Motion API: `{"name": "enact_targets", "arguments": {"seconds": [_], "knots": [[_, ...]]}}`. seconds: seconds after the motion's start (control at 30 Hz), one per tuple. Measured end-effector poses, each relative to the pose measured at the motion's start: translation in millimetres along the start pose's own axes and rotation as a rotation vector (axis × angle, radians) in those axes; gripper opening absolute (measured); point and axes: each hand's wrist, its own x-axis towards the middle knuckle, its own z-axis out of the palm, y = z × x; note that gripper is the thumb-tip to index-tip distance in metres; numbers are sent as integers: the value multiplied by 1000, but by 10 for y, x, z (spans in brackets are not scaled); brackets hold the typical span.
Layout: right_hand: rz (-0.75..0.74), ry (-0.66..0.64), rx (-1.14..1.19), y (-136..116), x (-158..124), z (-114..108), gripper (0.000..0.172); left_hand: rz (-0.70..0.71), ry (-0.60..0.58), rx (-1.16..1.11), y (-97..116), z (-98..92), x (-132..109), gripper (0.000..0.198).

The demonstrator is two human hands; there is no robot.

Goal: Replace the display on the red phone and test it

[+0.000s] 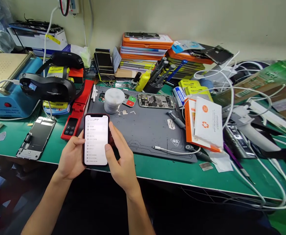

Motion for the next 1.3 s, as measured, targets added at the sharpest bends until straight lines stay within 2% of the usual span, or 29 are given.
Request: {"name": "enact_targets", "arguments": {"seconds": [0.27,0.57,0.8,1.03,1.17,1.3], "knots": [[-60,-53,-36,22,-1,-28,62,7,0,-10,-6,6,10,76],[-22,-32,-86,14,4,-6,61,5,-5,-18,-4,11,11,73],[-61,-102,-167,9,3,-19,71,8,11,-11,-6,15,10,76],[-74,-147,-142,-18,-2,-42,80,11,14,-16,1,7,-1,71],[-75,-169,-51,-11,10,-57,72,22,12,-17,-1,15,-1,70],[-23,-121,-61,-1,4,-40,66,30,7,-16,-5,16,1,69]]}}
